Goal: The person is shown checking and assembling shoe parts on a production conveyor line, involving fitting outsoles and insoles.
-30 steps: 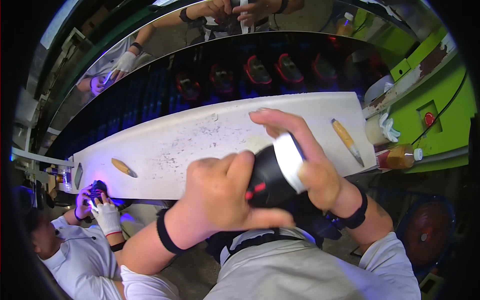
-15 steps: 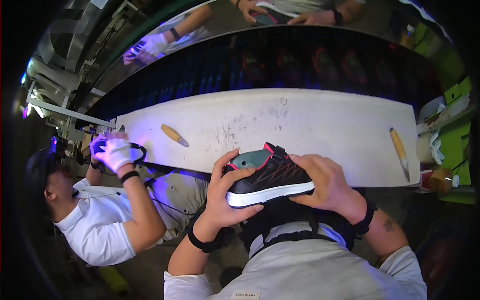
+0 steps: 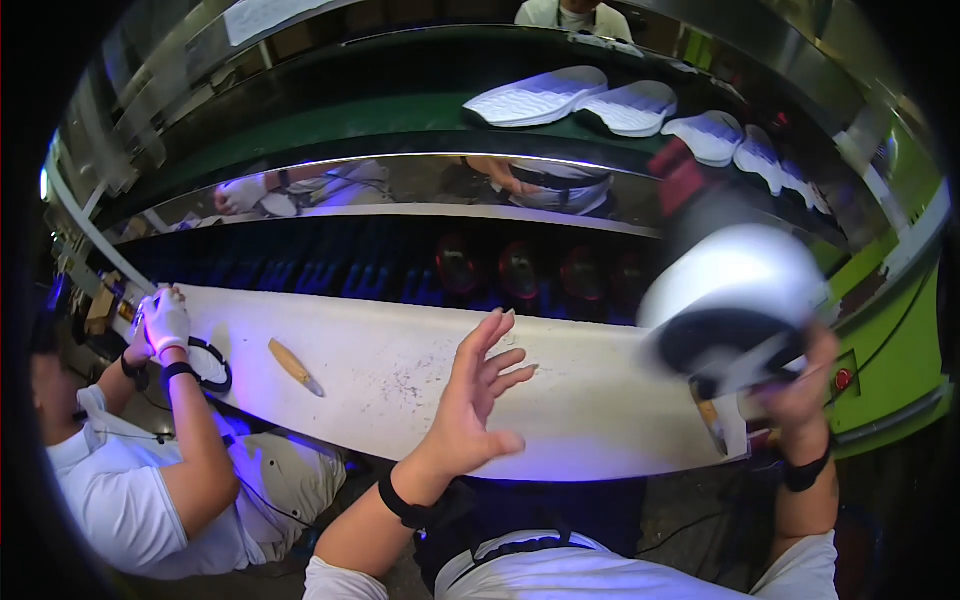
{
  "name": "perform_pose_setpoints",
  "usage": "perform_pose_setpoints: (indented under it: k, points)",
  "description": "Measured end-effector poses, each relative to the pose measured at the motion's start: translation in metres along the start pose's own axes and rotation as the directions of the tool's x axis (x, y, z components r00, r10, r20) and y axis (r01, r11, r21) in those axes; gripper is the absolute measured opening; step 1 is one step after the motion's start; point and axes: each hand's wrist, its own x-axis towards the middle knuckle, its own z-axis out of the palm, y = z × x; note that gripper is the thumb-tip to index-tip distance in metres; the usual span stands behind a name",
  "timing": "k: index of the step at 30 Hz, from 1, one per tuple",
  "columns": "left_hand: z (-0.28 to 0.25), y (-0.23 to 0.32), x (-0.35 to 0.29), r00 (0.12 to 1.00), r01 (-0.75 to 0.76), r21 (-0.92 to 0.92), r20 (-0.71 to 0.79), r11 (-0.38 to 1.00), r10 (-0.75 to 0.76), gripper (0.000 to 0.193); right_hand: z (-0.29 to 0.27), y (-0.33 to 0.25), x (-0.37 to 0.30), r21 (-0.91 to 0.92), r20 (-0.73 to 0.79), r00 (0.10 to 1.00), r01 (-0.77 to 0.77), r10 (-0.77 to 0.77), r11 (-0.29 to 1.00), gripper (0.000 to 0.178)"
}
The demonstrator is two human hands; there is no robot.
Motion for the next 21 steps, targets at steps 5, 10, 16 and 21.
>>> perform_pose_setpoints:
  k: [5, 10, 16, 21]
  points:
    - [0.015, -0.006, -0.015, 0.971, -0.146, 0.214, 0.217, 0.966, 0.098, 0.118, 0.097, 0.026, -0.076, -0.002, 0.358, 0.933, -0.041, 0.039, 0.999, 0.086]
    - [-0.004, 0.001, -0.047, 0.961, -0.062, 0.530, 0.262, 0.846, -0.093, 0.095, 0.075, 0.113, -0.135, -0.474, 0.168, 0.957, -0.130, 0.235, 0.871, 0.084]
    - [0.009, 0.019, -0.047, 0.943, -0.069, 0.756, 0.263, 0.651, -0.206, 0.110, 0.047, 0.155, -0.155, -0.640, 0.016, 0.980, -0.144, 0.201, 0.755, 0.046]
    - [0.046, 0.040, -0.029, 0.896, -0.168, 0.805, 0.365, 0.569, -0.251, 0.113, 0.097, 0.065, -0.105, 0.861, -0.063, 0.804, -0.256, 0.591, 0.440, 0.023]
